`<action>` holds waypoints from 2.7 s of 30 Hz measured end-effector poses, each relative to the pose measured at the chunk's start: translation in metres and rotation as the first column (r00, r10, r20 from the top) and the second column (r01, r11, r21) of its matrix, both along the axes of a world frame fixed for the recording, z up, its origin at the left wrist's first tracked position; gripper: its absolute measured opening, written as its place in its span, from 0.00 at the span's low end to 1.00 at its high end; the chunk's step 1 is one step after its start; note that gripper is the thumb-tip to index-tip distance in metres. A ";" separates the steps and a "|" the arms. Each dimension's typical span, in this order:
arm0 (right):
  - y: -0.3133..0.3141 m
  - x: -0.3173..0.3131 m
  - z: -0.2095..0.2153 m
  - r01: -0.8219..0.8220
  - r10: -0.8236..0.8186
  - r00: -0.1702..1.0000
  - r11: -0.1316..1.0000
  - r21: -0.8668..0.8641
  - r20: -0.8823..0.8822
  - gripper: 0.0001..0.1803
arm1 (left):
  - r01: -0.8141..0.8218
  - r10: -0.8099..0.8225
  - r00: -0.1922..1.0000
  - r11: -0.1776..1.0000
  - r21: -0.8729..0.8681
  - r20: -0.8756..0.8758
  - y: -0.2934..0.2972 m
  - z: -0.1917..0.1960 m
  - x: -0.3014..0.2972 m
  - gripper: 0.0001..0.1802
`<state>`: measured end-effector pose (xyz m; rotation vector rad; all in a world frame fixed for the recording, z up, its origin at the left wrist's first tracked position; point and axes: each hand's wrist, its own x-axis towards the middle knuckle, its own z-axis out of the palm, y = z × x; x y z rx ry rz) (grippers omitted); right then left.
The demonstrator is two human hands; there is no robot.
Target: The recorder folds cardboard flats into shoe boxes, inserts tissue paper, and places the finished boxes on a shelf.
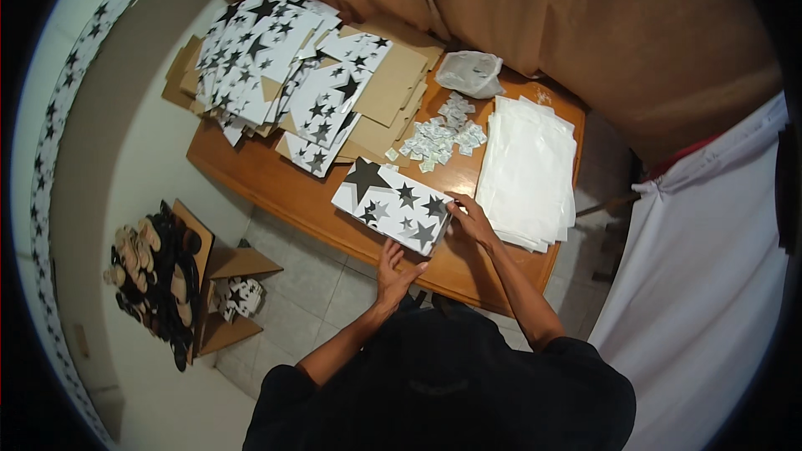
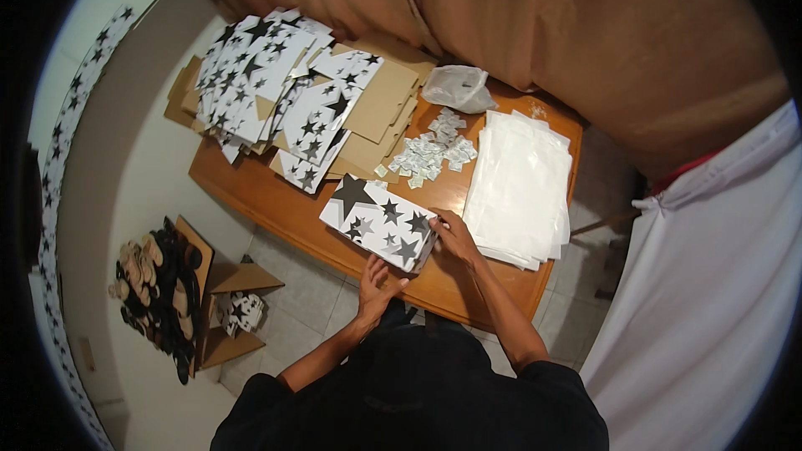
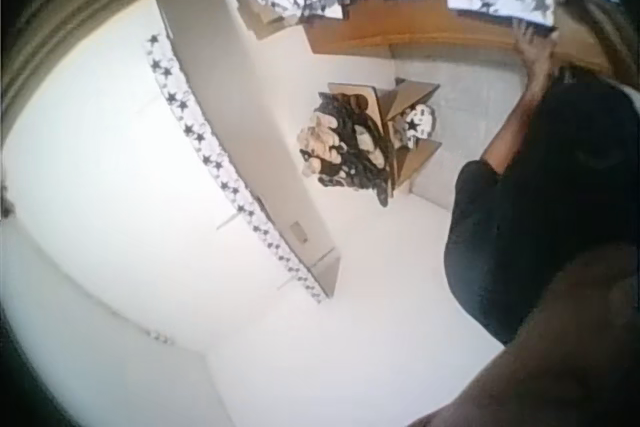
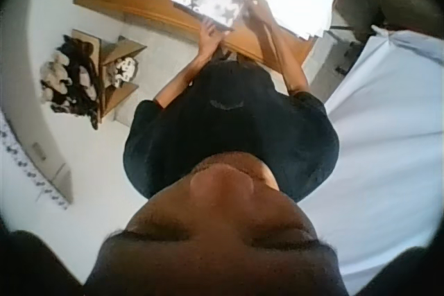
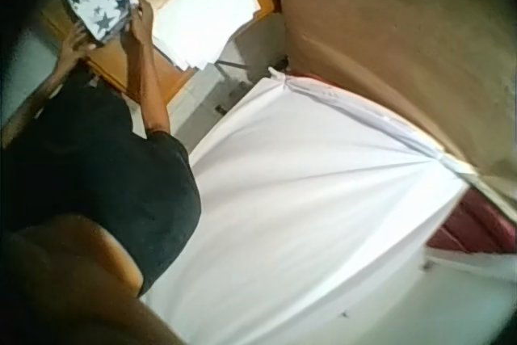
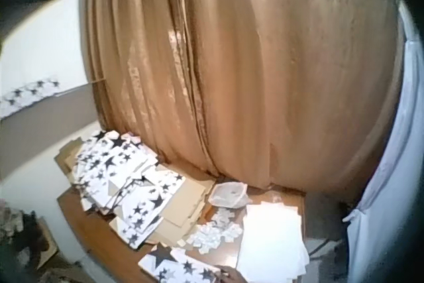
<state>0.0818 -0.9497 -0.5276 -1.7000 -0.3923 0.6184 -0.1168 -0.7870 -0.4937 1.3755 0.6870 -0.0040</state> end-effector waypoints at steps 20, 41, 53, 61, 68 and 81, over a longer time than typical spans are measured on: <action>0.106 -0.067 0.131 -0.441 0.314 0.766 0.891 0.104 0.561 0.25 | -0.488 0.357 0.873 0.661 0.570 0.334 0.045 0.090 -0.081 0.27; 0.359 -0.430 0.380 -0.838 0.251 0.459 0.443 0.320 0.853 0.32 | -0.739 0.544 0.449 -0.220 0.636 0.709 0.158 0.339 -0.449 0.30; 0.516 -0.711 0.429 -0.926 0.287 0.378 0.125 0.357 0.880 0.35 | -0.661 0.621 0.258 -0.445 0.604 0.740 0.251 0.396 -0.710 0.31; 0.652 -0.870 0.425 -0.891 0.295 0.437 0.017 0.453 0.850 0.34 | -0.387 0.607 0.322 -0.616 0.687 0.726 0.368 0.401 -0.845 0.31; 0.736 -0.972 0.446 -0.927 0.194 0.350 -0.066 0.369 0.916 0.49 | -0.437 0.616 0.207 -0.636 0.636 0.760 0.457 0.411 -0.947 0.32; 0.825 -1.128 0.461 -0.942 0.127 0.333 0.090 0.324 0.934 0.58 | -0.121 0.694 0.469 -0.562 0.818 0.547 0.537 0.443 -1.115 0.58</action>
